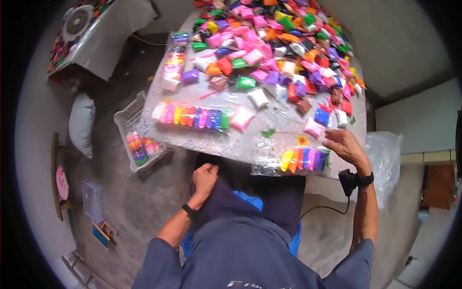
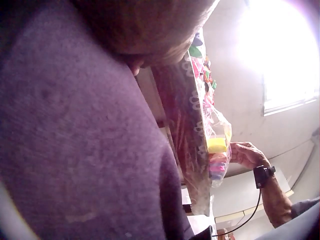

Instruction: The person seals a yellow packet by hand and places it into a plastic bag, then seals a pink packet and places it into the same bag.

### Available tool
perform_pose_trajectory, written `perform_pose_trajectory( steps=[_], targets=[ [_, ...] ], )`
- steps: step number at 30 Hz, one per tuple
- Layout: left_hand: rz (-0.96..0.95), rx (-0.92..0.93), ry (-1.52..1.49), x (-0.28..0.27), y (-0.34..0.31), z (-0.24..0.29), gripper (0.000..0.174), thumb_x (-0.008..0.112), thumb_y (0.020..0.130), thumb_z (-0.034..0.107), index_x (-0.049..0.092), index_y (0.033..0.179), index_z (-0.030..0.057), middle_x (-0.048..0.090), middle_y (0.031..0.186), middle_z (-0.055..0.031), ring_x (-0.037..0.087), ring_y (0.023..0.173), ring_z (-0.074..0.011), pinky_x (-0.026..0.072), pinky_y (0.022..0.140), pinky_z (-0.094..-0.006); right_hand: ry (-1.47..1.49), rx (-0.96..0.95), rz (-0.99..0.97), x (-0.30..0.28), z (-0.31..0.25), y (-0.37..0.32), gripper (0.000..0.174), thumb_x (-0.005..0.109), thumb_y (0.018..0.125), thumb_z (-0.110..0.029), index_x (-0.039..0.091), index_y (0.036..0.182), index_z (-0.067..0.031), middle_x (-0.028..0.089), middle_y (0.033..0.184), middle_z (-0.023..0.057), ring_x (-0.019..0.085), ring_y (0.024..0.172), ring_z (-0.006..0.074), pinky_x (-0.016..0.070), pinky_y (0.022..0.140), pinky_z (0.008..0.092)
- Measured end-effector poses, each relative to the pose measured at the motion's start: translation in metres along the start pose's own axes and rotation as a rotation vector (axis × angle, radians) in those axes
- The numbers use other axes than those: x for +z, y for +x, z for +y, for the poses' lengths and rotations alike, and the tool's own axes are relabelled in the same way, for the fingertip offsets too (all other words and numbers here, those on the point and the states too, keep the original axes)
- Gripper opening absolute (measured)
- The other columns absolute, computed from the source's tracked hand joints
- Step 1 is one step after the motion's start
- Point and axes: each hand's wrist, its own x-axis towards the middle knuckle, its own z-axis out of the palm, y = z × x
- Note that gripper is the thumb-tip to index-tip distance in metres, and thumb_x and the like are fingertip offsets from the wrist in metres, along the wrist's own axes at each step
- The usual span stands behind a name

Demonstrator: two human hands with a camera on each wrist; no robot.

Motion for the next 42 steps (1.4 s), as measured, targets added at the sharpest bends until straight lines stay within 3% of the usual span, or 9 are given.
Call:
perform_pose_trajectory(
  steps=[1,2,8,11,15,20,25,30,42],
  targets=[
    [0.011,-0.023,0.007,0.0,0.002,-0.002,0.025,0.071,0.084,0.031,0.073,0.079,0.0066,0.066,0.063,-0.0115,0.067,0.06,-0.0291,0.0506,0.059,-0.0406,-0.037,0.0,-0.014,0.0,0.0,0.002,0.053,0.07,0.089,-0.031,0.063,0.121,0.0113,0.071,0.114,0.0264,0.071,0.103,0.0326,0.0545,0.09,0.039],
    [-0.011,-0.045,0.022,0.0,0.001,-0.004,0.026,0.07,0.084,0.033,0.073,0.081,0.0072,0.067,0.065,-0.0127,0.067,0.062,-0.0315,0.0507,0.06,-0.0416,-0.076,-0.001,-0.028,0.0,-0.002,0.004,0.052,0.07,0.088,-0.031,0.064,0.12,0.0111,0.071,0.113,0.0263,0.071,0.103,0.0326,0.0547,0.09,0.0391],
    [-0.008,-0.077,0.028,-0.004,-0.001,-0.001,0.027,0.069,0.084,0.036,0.075,0.083,0.009,0.07,0.068,-0.0104,0.07,0.065,-0.0272,0.0532,0.064,-0.0384,-0.024,-0.009,-0.038,0.01,-0.014,0.01,0.051,0.072,0.087,-0.025,0.062,0.121,0.0126,0.072,0.109,0.0267,0.072,0.1,0.0319,0.0552,0.088,0.038],
    [-0.099,-0.116,-0.161,-0.01,-0.002,0.002,0.018,0.07,0.091,0.019,0.071,0.084,0.0027,0.066,0.062,-0.0029,0.06,0.053,-0.0091,0.0482,0.055,-0.0264,-0.017,0.019,-0.091,0.013,-0.02,0.009,0.051,0.071,0.09,-0.023,0.061,0.123,0.0131,0.072,0.112,0.0224,0.07,0.103,0.0261,0.0537,0.091,0.035],
    [-0.095,-0.146,-0.306,-0.028,-0.003,0.011,0.017,0.069,0.09,0.02,0.072,0.087,0.003,0.068,0.064,-0.0067,0.067,0.059,-0.019,0.0518,0.062,-0.0307,0.008,0.056,-0.1,0.019,-0.023,0.005,0.053,0.072,0.09,-0.023,0.059,0.126,0.0139,0.071,0.115,0.0237,0.069,0.105,0.0264,0.0536,0.092,0.0354],
    [0.283,0.3,-0.162,-0.073,0.01,0.044,0.01,0.071,0.089,0.011,0.069,0.088,0.0016,0.067,0.073,-0.0093,0.065,0.064,-0.0211,0.0509,0.062,-0.0324,0.047,0.042,-0.089,0.026,-0.016,0.002,0.053,0.072,0.088,-0.023,0.061,0.124,0.0139,0.071,0.112,0.0265,0.071,0.102,0.029,0.055,0.09,0.0369],
    [0.372,0.466,0.036,-0.112,0.047,0.058,0.013,0.07,0.085,0.007,0.067,0.097,0.0027,0.068,0.1,-0.0134,0.066,0.077,-0.0276,0.0528,0.068,-0.0363,0.058,0.081,-0.092,0.031,-0.012,-0.001,0.053,0.071,0.09,-0.021,0.059,0.127,0.0152,0.071,0.114,0.024,0.069,0.101,0.0245,0.0539,0.091,0.0341],
    [0.468,0.737,0.297,-0.118,0.076,0.057,0.028,0.071,0.081,0.007,0.063,0.107,0.0008,0.054,0.14,-0.0186,0.061,0.116,-0.0382,0.0532,0.092,-0.0429,0.216,0.063,-0.03,0.034,-0.003,-0.002,0.051,0.073,0.088,-0.018,0.06,0.127,0.0125,0.07,0.117,0.0234,0.069,0.107,0.026,0.0537,0.093,0.035],
    [0.465,0.763,0.405,-0.099,0.09,0.045,0.029,0.07,0.08,0.007,0.063,0.107,-0.0003,0.053,0.142,-0.0191,0.06,0.114,-0.0403,0.0521,0.091,-0.0439,0.056,-0.003,-0.027,0.017,-0.013,0.0,0.049,0.071,0.092,-0.021,0.061,0.128,0.0112,0.07,0.119,0.0218,0.069,0.105,0.024,0.0533,0.094,0.034]
  ],
)
